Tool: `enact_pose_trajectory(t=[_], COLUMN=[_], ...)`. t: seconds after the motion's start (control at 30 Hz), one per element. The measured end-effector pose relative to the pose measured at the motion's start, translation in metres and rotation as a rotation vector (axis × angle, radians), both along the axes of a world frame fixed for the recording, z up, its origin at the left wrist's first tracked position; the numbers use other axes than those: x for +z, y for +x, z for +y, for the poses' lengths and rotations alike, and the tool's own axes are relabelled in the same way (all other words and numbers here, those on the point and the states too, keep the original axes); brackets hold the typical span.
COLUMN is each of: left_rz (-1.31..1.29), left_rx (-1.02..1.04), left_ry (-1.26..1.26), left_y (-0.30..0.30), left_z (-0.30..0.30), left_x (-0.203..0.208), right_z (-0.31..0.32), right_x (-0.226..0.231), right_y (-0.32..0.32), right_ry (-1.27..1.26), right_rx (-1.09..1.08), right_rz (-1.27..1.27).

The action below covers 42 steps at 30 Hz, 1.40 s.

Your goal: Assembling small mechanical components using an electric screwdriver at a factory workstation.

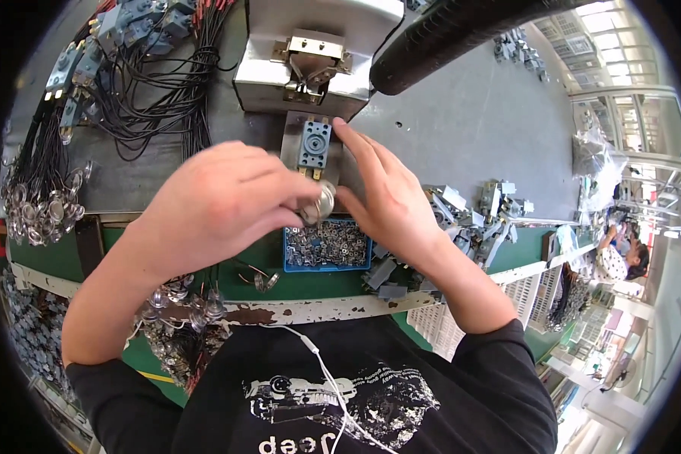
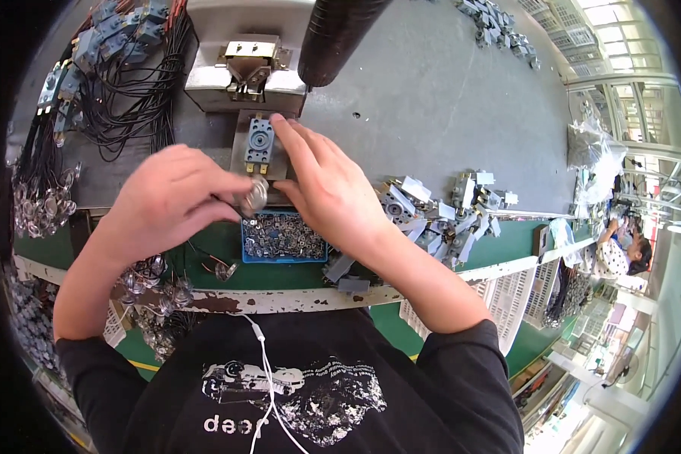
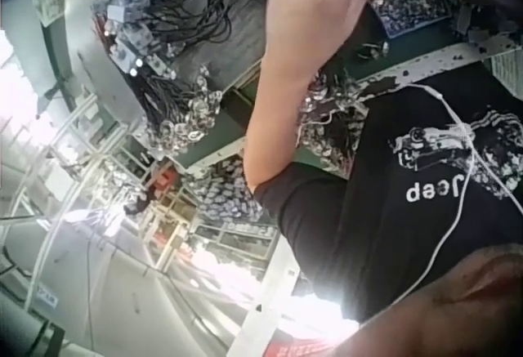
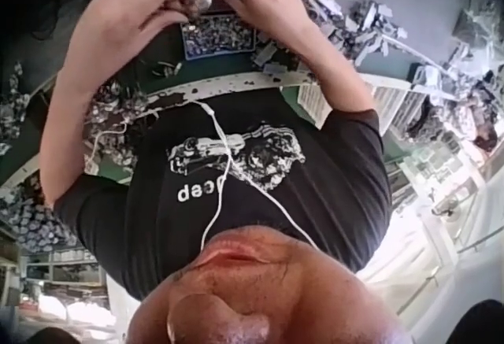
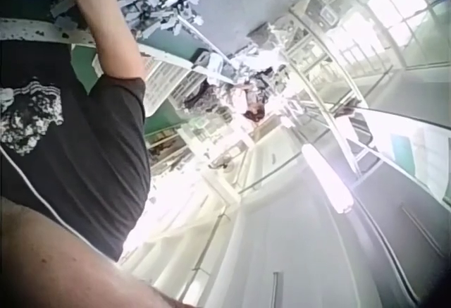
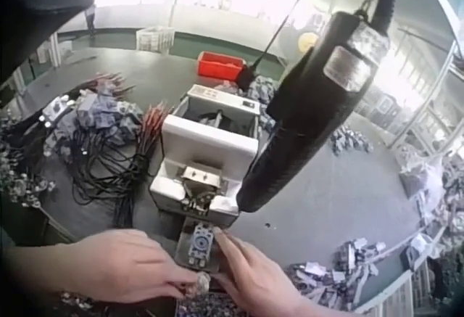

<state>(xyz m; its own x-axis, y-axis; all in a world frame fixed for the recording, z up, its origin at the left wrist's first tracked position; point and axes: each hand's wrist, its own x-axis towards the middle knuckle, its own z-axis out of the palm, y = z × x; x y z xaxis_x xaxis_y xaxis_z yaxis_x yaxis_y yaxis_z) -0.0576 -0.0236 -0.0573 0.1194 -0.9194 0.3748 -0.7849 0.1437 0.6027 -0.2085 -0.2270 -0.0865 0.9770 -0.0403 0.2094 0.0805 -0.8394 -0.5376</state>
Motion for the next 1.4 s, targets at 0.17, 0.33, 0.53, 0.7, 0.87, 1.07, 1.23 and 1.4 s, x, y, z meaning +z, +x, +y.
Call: enact_pose_trajectory(t=[0.17, 0.33, 0.53, 0.7, 0.87, 1.07, 1.23, 1.4], left_rz=[0.011, -0.287, -0.188, -0.263, -0.288, -0.281, -0.263, -0.294], left_rx=[0.213, 0.190, 0.221, 0.269, 0.288, 0.274, 0.231, 0.254], left_ry=[0.012, 0.115, 0.197, 0.203, 0.151, 0.124, 0.144, 0.115], left_y=[0.016, 0.017, 0.019, 0.008, 0.007, 0.009, 0.009, 0.011], left_z=[-0.012, -0.030, -0.030, -0.034, -0.034, -0.028, -0.029, -0.027], left_x=[0.013, -0.010, -0.006, -0.009, -0.010, -0.019, -0.019, -0.025], right_z=[-0.001, -0.023, -0.045, -0.017, -0.017, -0.003, -0.007, 0.016], right_x=[-0.004, 0.041, 0.094, 0.123, 0.105, 0.108, 0.101, 0.097], right_y=[0.003, -0.005, 0.068, 0.086, 0.103, 0.115, 0.136, 0.143], right_ry=[0.024, 0.211, 0.456, 0.891, 0.845, 0.872, 0.780, 0.691], right_rx=[-0.004, -0.106, -0.099, -0.119, -0.023, 0.063, 0.139, 0.091], right_rz=[-0.026, -0.298, -0.987, -0.444, -0.664, -0.728, -0.786, -0.949])
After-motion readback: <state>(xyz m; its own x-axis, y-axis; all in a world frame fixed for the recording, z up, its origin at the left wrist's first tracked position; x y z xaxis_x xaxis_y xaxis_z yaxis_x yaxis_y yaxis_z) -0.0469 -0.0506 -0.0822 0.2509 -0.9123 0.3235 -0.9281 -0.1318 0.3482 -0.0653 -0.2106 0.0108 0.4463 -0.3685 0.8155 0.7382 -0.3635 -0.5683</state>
